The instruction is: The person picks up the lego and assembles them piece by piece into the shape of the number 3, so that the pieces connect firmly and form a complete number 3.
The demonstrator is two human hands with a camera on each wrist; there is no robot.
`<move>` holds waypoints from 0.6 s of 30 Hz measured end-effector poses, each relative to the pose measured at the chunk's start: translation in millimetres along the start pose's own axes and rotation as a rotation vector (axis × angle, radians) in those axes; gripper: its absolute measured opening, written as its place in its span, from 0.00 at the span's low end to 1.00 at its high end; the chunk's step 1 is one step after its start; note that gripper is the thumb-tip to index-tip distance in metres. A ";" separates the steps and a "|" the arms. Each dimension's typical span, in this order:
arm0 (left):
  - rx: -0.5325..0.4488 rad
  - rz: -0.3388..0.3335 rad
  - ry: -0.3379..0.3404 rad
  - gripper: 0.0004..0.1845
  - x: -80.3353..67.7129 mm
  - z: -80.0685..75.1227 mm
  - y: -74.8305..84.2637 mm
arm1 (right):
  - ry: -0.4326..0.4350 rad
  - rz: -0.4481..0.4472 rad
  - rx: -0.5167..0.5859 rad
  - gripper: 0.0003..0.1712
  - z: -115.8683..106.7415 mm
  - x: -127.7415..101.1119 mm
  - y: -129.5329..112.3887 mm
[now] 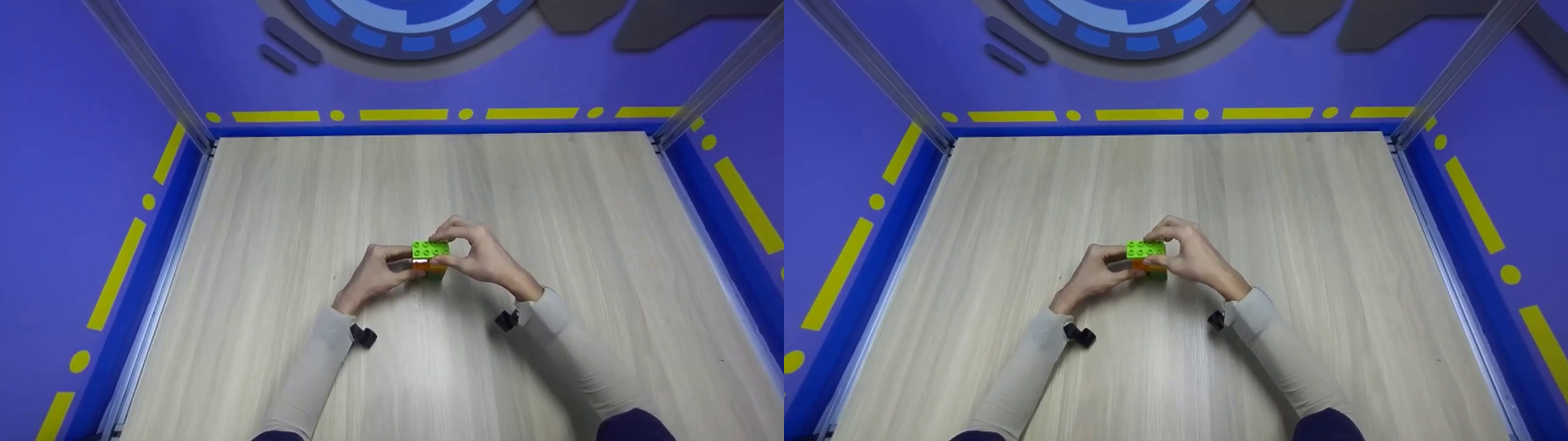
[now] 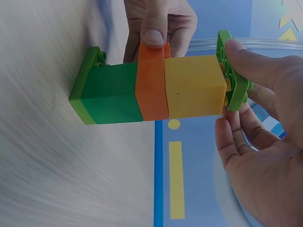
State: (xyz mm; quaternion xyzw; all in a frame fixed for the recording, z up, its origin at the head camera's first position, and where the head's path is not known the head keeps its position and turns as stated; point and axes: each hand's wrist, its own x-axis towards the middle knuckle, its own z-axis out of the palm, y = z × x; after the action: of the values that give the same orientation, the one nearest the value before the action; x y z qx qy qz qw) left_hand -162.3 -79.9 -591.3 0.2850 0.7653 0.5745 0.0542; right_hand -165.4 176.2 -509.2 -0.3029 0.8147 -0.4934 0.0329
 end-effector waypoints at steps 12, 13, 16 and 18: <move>-0.020 0.000 0.012 0.22 -0.6 0.5 0.0 | 0.007 -0.012 -0.041 0.17 0.6 -3.0 4.1; -0.028 0.004 0.012 0.22 -0.4 0.5 -0.3 | 0.007 -0.009 -0.043 0.17 0.7 -3.1 3.8; -0.044 0.005 0.011 0.22 0.0 0.5 -0.7 | 0.015 0.000 -0.048 0.17 1.1 -3.5 3.2; -0.046 0.004 0.010 0.22 0.2 0.8 -0.8 | 0.022 0.000 -0.045 0.17 1.8 -4.0 3.0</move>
State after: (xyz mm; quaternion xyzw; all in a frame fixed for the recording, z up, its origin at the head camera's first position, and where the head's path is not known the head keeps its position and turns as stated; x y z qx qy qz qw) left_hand -162.4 -79.2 -592.3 0.2822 0.7517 0.5935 0.0558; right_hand -162.9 177.9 -513.5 -0.2981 0.8259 -0.4783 0.0172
